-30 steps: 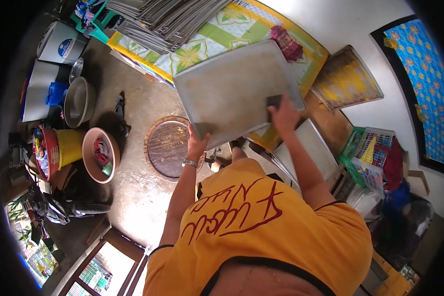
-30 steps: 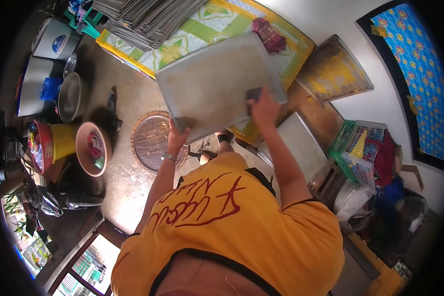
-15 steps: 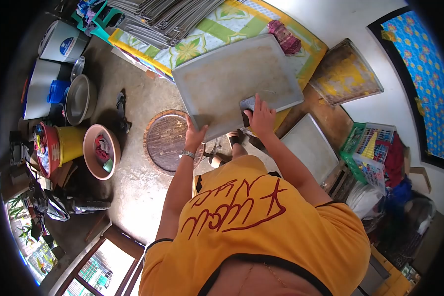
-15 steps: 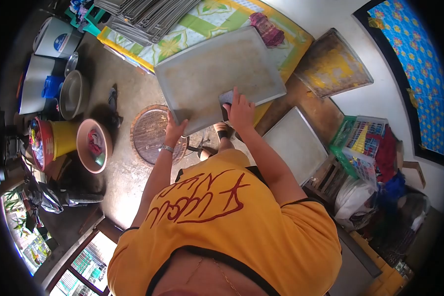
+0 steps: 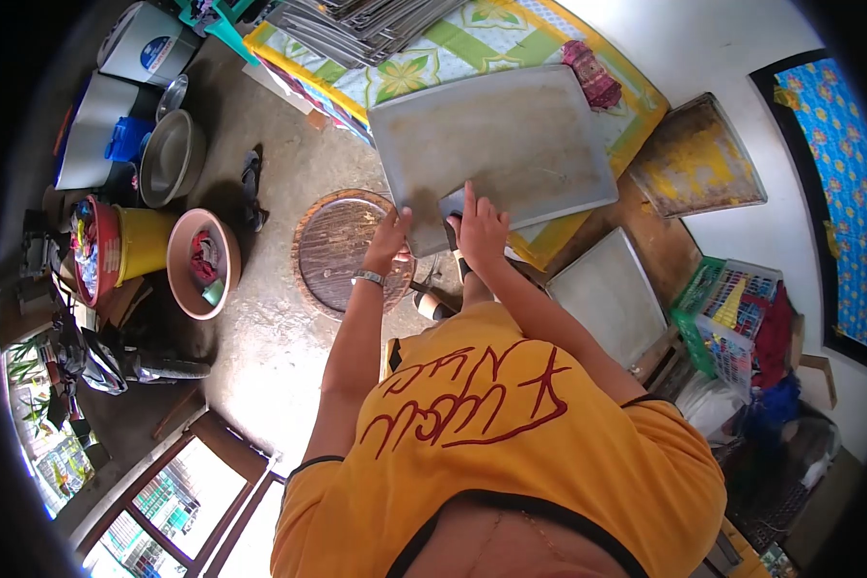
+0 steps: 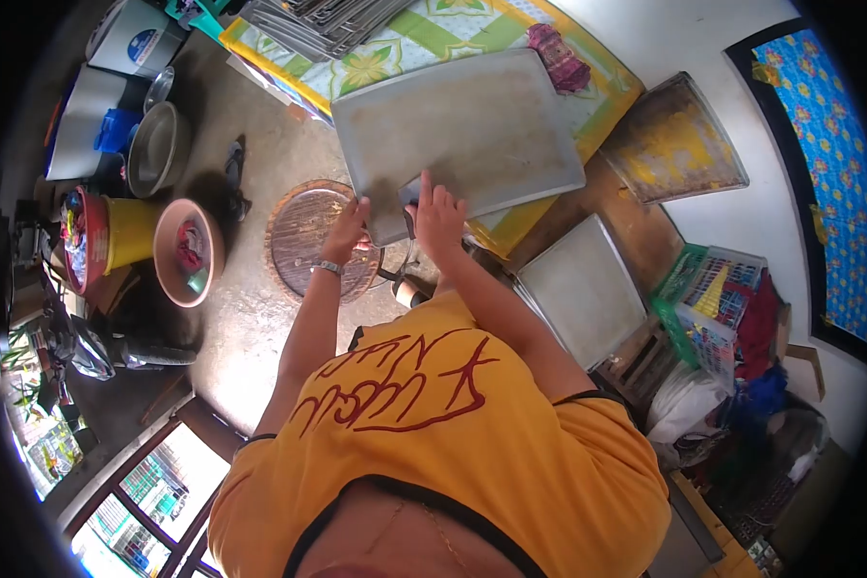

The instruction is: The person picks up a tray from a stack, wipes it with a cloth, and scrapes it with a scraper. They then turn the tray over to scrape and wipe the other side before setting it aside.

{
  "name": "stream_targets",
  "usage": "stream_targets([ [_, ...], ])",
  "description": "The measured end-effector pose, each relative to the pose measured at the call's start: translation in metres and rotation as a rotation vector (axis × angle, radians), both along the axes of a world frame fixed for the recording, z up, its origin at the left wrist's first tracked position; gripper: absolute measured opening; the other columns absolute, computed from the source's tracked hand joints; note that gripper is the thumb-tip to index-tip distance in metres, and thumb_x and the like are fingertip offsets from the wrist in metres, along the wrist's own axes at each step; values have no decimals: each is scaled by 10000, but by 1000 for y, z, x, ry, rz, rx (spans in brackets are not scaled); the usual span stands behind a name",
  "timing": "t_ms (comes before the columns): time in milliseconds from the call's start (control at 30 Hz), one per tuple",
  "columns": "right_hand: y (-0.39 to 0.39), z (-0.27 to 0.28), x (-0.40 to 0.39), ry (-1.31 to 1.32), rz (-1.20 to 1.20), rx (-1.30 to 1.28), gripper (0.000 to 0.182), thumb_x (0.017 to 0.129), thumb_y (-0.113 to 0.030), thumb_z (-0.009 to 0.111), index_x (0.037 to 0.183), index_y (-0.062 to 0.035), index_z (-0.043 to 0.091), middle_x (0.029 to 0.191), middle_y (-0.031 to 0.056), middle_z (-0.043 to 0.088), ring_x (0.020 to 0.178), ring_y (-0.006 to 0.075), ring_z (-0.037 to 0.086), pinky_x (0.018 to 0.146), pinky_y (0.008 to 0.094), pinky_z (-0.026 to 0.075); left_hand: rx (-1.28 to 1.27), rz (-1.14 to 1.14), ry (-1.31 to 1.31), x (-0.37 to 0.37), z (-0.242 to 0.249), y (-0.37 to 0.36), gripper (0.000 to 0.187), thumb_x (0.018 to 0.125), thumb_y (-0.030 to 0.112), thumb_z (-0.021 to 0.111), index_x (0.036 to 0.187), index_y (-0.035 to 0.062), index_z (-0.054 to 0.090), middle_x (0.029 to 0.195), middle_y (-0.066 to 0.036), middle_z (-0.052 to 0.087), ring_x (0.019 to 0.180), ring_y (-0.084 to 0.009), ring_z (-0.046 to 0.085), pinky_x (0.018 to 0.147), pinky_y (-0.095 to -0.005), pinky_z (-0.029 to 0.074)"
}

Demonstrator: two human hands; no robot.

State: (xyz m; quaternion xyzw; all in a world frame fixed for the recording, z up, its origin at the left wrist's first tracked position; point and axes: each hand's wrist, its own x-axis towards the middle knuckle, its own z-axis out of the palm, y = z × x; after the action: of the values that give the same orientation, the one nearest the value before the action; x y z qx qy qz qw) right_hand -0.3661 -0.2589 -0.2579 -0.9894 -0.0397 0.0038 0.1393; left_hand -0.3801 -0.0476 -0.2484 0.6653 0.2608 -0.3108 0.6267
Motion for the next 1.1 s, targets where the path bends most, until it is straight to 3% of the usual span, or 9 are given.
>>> stream_targets([
  [33,-1,-4,5,-49,-14,-25,810,806,-438,694,1437,-66,348,1030,121,584,923,316,603,811,521,420,-143,90,-3,-7,-26,13,789,928,638,456,1494,109,309,1146,-204,633,674,-118,590,658,-290,530],
  [100,-20,-6,18,-228,-91,14,802,813,-433,690,1445,-83,342,967,88,571,844,293,598,763,500,411,-289,217,26,-17,-18,20,871,903,683,453,1501,75,277,1217,-204,598,695,-139,599,686,-305,532],
  [167,-37,0,27,-162,-156,-59,793,816,-440,680,1447,-91,351,972,93,564,844,288,589,740,479,411,-425,278,21,-25,-15,23,977,876,738,424,1508,22,221,1314,-199,538,742,-158,606,718,-319,524],
  [400,44,-7,1,-234,166,-33,738,820,-445,664,1421,-97,416,937,73,544,797,251,564,713,421,373,-443,316,-14,-26,-13,22,939,914,720,350,1531,49,124,1240,-204,586,793,-202,651,739,-335,516],
  [433,46,-7,3,-234,190,-26,739,815,-448,668,1416,-95,421,936,72,544,801,248,564,715,420,371,-449,347,-18,-27,-9,23,972,889,751,356,1540,78,91,1288,-247,541,806,-215,649,733,-337,512],
  [567,14,-6,15,-192,-70,-70,767,761,-425,735,1394,-101,448,906,35,536,804,204,557,699,404,357,-425,348,-30,-28,-2,19,994,873,769,360,1546,106,49,1293,-279,516,798,-221,640,728,-351,515],
  [700,70,-11,-8,-232,199,-63,768,791,-429,699,1414,-80,415,928,67,545,788,237,564,706,419,361,-454,303,-43,-26,-4,16,1010,864,783,350,1546,117,16,1303,-289,506,809,-227,643,709,-343,512],
  [933,37,4,8,-121,5,4,772,794,-412,704,1425,-84,405,975,87,564,841,269,581,771,465,399,-440,358,-41,-30,-5,17,1000,872,784,319,1545,121,-12,1267,-270,542,831,-237,652,668,-331,498],
  [1100,61,-4,4,-109,81,17,752,810,-422,691,1416,-77,409,1006,104,585,913,282,613,757,463,390,-473,345,-38,-27,-13,23,1024,851,812,302,1542,151,-65,1273,-265,544,821,-247,659,657,-324,483],
])
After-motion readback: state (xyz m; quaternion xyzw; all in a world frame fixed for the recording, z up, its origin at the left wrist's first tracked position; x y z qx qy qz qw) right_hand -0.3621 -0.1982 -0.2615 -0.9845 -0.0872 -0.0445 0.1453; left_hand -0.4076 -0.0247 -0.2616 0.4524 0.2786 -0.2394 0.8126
